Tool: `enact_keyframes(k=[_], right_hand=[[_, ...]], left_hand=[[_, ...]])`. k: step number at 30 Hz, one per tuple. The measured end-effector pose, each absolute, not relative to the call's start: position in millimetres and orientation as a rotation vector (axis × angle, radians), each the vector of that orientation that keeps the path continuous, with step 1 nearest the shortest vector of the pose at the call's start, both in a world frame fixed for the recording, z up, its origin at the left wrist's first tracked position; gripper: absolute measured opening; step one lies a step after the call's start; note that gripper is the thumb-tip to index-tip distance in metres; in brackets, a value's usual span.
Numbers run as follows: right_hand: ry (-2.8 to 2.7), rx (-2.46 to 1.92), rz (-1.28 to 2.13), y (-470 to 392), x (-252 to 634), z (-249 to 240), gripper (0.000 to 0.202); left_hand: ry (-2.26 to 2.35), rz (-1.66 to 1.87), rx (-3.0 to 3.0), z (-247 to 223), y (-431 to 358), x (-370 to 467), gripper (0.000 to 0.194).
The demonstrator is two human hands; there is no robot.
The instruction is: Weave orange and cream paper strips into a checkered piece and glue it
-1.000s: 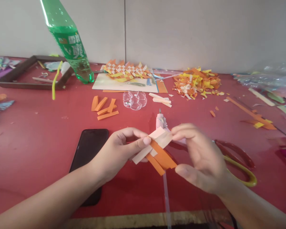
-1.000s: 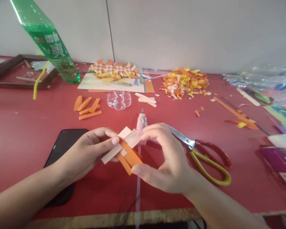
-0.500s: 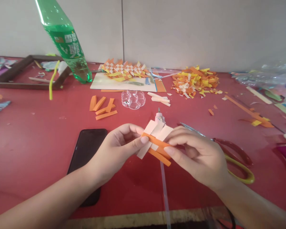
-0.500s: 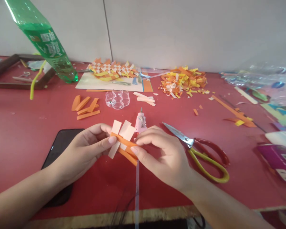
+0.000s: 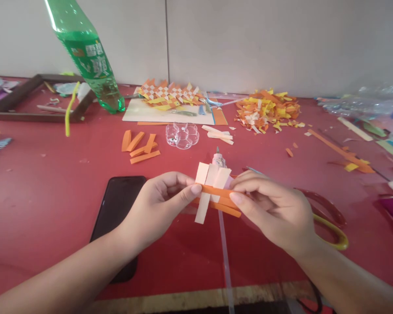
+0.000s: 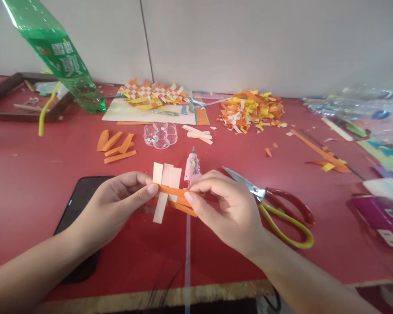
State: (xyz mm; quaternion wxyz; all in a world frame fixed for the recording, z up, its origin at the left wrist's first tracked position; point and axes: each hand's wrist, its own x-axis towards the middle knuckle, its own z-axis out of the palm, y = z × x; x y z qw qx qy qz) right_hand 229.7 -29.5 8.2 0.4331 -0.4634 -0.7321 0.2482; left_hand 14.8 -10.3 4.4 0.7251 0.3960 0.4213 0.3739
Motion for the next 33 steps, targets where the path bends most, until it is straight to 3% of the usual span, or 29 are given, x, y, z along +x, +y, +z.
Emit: enact_keyframes(k=[19, 33], right_hand=[[-1.884, -1.095, 0.617, -27.1, 222.7, 10.0, 0.011], [-1.935, -1.117, 0.846, -30.1, 222.2, 9.5, 0.007]], left_hand=[[0.861, 0.693, 0.934, 3.7, -11.3, 15.4, 0.016], [0.907, 0.556, 1.171, 6.4, -12.1, 14.1, 0.024]])
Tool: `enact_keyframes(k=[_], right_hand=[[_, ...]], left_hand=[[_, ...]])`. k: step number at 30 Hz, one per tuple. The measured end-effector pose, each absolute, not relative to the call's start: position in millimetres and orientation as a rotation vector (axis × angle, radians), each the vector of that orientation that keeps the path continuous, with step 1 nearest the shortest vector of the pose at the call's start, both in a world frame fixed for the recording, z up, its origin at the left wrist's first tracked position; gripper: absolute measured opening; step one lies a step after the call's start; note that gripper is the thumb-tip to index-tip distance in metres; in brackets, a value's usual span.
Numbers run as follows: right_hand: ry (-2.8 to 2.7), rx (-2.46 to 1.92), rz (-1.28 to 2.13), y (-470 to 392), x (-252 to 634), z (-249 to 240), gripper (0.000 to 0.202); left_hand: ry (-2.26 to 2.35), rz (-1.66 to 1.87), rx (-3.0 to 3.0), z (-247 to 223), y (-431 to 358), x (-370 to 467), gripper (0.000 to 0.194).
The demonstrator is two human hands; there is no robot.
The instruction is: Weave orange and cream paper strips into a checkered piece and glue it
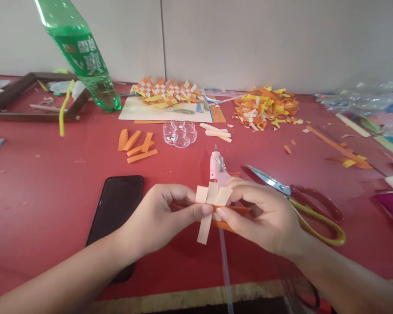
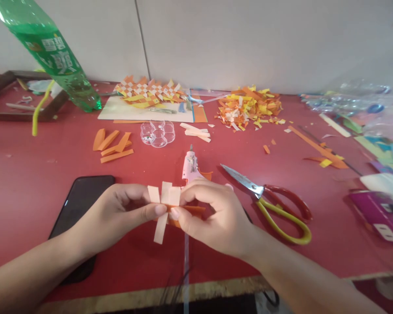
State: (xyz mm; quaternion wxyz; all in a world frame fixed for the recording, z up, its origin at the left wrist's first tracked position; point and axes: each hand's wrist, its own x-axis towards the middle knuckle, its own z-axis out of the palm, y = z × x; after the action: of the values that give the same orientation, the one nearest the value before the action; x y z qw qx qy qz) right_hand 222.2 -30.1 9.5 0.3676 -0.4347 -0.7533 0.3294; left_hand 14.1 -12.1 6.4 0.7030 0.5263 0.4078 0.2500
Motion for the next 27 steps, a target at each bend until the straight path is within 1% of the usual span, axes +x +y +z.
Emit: enact_keyframes(k=[2, 4, 5, 7, 8, 11, 13, 15, 18, 20, 24, 27], right_hand=[[-1.871, -1.158, 0.889, -30.0, 222.5, 9.9, 0.008], [-1.793, -1.192, 0.884, -29.4, 222.7, 10.0, 0.008], [-1.762, -1.206, 0.870, -29.0, 222.7, 9.9, 0.008], [-1.727, -1.229, 0.851, -28.3, 222.6, 9.3, 0.008], [-1.724, -1.235, 0.851, -28.1, 222.7, 9.0, 0.008], [-1.768, -1.214, 0.872, -28.0, 224.8, 8.2, 0.007], [-1.816, -1.212, 0.818, -27.2, 229.1, 7.5, 0.007], [-1.887, -1.273, 0.644, -24.7, 235.7, 6.3, 0.014], [-2.066, -1.401, 0.167, -18.6, 246.8, 2.6, 0.030], [-2.196, -1.452, -0.069, -15.1, 252.6, -1.6, 0.035], [-2.416, -1.588, -0.154, -14.2, 257.6, -12.0, 0.039], [-2.447, -1.668, -0.218, -14.9, 258.3, -16.7, 0.039]], left_hand=[[0.869, 0.579, 1.130, 6.4, -13.0, 14.5, 0.024], [0.803, 0.621, 1.058, 5.6, -13.7, 15.0, 0.020], [0.767, 0.647, 1.021, 5.0, -14.0, 15.4, 0.021], [0.718, 0.687, 0.987, 3.6, -13.9, 16.1, 0.028], [0.709, 0.694, 0.986, 2.8, -13.7, 16.4, 0.028], [0.741, 0.702, 0.980, 0.9, -12.2, 16.7, 0.015], [0.788, 0.740, 0.953, -0.3, -11.3, 15.9, 0.012], [0.821, 0.791, 0.907, -1.6, -10.8, 14.5, 0.012], [0.880, 0.891, 0.863, -4.0, -10.1, 12.6, 0.011], [0.921, 0.965, 0.841, -5.5, -9.3, 12.0, 0.008], [0.951, 1.038, 0.809, -7.0, -7.4, 12.3, 0.003], [0.966, 1.050, 0.821, -7.0, -6.2, 12.1, 0.006]])
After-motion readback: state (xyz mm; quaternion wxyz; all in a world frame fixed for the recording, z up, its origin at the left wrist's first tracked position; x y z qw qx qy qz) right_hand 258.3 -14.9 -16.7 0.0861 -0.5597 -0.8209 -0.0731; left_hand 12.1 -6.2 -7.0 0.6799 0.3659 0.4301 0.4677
